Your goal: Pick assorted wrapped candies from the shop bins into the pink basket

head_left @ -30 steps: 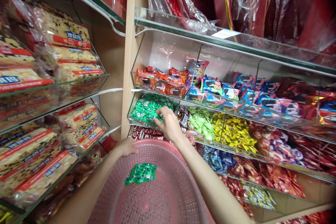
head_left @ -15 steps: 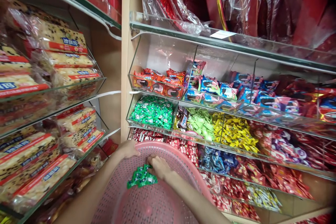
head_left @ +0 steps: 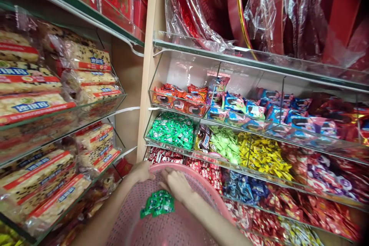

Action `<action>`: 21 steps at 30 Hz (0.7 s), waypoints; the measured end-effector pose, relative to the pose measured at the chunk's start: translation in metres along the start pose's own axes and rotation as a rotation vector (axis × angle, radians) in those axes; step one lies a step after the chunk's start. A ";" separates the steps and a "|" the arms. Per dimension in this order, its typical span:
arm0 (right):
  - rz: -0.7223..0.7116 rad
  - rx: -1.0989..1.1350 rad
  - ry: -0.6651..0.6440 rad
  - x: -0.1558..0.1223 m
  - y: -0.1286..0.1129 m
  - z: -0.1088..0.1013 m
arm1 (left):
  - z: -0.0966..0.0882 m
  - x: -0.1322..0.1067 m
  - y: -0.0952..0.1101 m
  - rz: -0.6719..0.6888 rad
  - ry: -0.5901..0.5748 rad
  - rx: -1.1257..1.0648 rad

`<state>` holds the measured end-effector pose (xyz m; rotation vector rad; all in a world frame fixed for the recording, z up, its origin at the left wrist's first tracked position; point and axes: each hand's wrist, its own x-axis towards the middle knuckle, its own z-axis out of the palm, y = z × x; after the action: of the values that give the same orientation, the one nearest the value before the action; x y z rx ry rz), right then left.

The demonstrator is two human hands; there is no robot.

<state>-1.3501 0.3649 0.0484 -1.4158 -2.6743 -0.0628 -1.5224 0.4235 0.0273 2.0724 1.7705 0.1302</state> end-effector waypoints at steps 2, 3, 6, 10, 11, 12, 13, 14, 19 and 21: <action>-0.028 0.012 0.094 0.008 0.005 -0.035 | 0.001 0.000 -0.002 -0.001 -0.001 -0.005; -0.029 0.005 0.135 0.012 0.009 -0.053 | 0.001 0.000 -0.003 0.001 -0.007 -0.013; 0.014 -0.108 0.178 0.030 0.026 -0.097 | 0.002 0.000 -0.005 0.004 -0.025 -0.051; 0.075 -0.285 0.119 0.054 0.051 -0.125 | 0.002 0.000 -0.005 0.003 -0.029 -0.060; 0.078 -0.303 0.099 0.058 0.056 -0.127 | 0.002 0.000 -0.005 0.004 -0.027 -0.059; 0.078 -0.312 0.077 0.063 0.059 -0.127 | 0.002 0.001 -0.005 0.004 -0.025 -0.058; 0.077 -0.314 0.053 0.066 0.062 -0.127 | 0.001 0.001 -0.006 0.006 -0.024 -0.058; 0.075 -0.313 0.028 0.069 0.065 -0.126 | 0.001 0.001 -0.006 0.010 -0.023 -0.056; 0.033 -0.339 -0.024 0.076 0.069 -0.119 | 0.001 0.002 -0.008 0.012 -0.025 -0.071; 0.022 -0.351 -0.017 0.078 0.069 -0.116 | 0.003 0.004 -0.009 0.012 -0.033 -0.081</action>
<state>-1.3264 0.4573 0.1718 -1.5391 -2.7596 -0.5449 -1.5291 0.4277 0.0208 2.0169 1.7056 0.1666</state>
